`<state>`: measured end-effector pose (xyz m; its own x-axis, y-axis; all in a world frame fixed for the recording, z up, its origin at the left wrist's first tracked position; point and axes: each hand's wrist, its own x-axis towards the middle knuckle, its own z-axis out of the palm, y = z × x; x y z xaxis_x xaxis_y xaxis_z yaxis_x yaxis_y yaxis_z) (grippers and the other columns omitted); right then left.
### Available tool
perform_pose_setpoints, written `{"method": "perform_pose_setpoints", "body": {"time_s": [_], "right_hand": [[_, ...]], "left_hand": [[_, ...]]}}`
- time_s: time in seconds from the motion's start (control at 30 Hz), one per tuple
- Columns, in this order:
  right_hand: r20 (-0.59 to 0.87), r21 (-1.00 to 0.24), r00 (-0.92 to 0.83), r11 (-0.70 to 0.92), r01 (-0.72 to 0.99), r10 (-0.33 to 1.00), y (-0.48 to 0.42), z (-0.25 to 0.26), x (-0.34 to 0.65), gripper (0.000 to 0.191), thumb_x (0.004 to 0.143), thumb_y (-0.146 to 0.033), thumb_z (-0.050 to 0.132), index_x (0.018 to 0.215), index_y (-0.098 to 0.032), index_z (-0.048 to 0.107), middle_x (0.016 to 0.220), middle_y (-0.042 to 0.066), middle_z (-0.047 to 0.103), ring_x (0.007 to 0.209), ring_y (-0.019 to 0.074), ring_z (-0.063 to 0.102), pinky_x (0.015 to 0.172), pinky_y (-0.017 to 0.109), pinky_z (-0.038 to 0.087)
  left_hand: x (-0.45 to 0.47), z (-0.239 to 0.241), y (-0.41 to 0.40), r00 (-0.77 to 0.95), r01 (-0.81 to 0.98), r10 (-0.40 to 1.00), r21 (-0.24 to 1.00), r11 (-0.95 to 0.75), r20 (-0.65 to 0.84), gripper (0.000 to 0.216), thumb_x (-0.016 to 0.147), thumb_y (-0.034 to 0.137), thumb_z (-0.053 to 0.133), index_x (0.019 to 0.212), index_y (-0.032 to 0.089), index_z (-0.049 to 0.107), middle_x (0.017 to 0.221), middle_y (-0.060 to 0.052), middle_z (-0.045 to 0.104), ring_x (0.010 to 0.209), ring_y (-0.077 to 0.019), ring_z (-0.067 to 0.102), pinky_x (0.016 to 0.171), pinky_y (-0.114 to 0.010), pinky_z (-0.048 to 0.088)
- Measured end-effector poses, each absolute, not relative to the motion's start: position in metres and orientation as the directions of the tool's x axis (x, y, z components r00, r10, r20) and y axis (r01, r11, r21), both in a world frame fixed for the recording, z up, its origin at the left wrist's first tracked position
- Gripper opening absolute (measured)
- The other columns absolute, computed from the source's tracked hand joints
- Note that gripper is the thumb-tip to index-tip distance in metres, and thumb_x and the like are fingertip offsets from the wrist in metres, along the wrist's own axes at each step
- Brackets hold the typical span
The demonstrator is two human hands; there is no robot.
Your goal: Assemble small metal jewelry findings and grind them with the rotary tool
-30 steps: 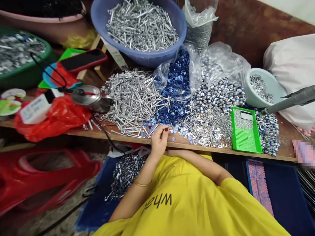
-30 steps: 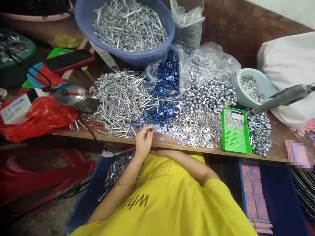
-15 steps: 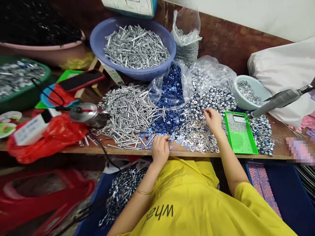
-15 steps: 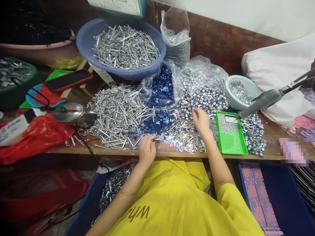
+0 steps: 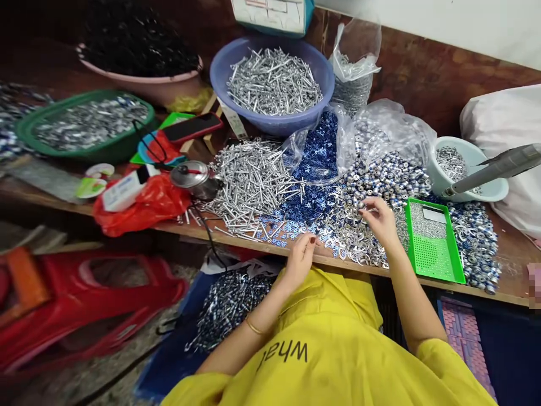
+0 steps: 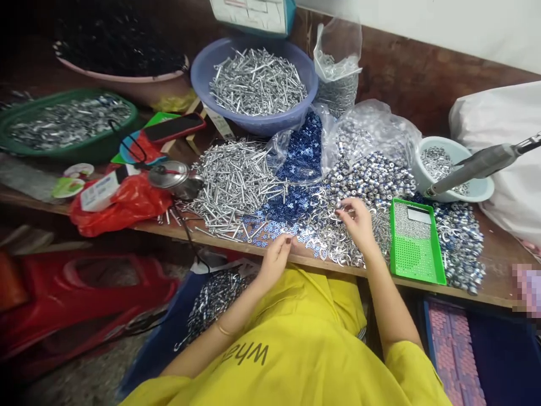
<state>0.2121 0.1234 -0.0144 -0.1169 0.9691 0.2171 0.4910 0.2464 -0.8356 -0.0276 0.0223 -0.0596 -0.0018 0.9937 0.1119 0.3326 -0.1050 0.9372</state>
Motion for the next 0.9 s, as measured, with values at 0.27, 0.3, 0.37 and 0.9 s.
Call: {"method": "perform_pose_setpoints", "body": {"time_s": [0.27, 0.3, 0.37, 0.9], "right_hand": [[0.182, -0.983, -0.215, 0.173, -0.059, 0.960, 0.038, -0.029, 0.147, 0.025, 0.082, -0.043, 0.072, 0.104, -0.030, 0.073, 0.103, 0.004, 0.065, 0.104, 0.0222, 0.059, 0.097, 0.039, 0.047], [0.153, -0.987, -0.218, 0.137, -0.086, 0.964, 0.033, -0.033, 0.143, 0.026, 0.081, -0.043, 0.074, 0.103, -0.029, 0.073, 0.101, 0.004, 0.066, 0.102, 0.0222, 0.060, 0.096, 0.039, 0.048], [0.075, -0.984, -0.234, 0.034, -0.174, 0.969, 0.026, -0.037, 0.138, 0.028, 0.081, -0.041, 0.074, 0.105, -0.028, 0.070, 0.097, 0.004, 0.068, 0.092, 0.0205, 0.064, 0.088, 0.037, 0.053], [0.044, -0.960, -0.233, -0.023, -0.279, 0.972, 0.010, -0.029, 0.121, 0.027, 0.082, -0.033, 0.075, 0.105, -0.027, 0.063, 0.101, 0.005, 0.074, 0.092, 0.0214, 0.071, 0.074, 0.035, 0.058]], "left_hand": [[0.000, -0.036, 0.011, 0.157, 0.081, 0.987, 0.997, 0.006, -0.019, 0.041, 0.097, 0.051, 0.043, 0.082, 0.017, 0.061, 0.082, -0.005, 0.064, 0.081, -0.0200, 0.058, 0.076, -0.030, 0.046], [0.002, -0.037, 0.008, 0.160, 0.046, 0.986, 0.998, 0.030, -0.037, 0.043, 0.096, 0.054, 0.045, 0.083, 0.017, 0.062, 0.083, -0.006, 0.065, 0.082, -0.0210, 0.059, 0.076, -0.031, 0.047], [0.002, -0.040, 0.002, 0.166, -0.014, 0.984, 0.997, 0.072, -0.069, 0.044, 0.094, 0.057, 0.048, 0.086, 0.016, 0.064, 0.085, -0.007, 0.066, 0.085, -0.0224, 0.060, 0.078, -0.032, 0.048], [-0.028, -0.044, -0.020, 0.193, -0.150, 0.968, 0.970, 0.193, -0.163, 0.045, 0.093, 0.059, 0.049, 0.090, 0.016, 0.063, 0.078, -0.002, 0.056, 0.075, -0.0166, 0.050, 0.073, -0.027, 0.042]]}}
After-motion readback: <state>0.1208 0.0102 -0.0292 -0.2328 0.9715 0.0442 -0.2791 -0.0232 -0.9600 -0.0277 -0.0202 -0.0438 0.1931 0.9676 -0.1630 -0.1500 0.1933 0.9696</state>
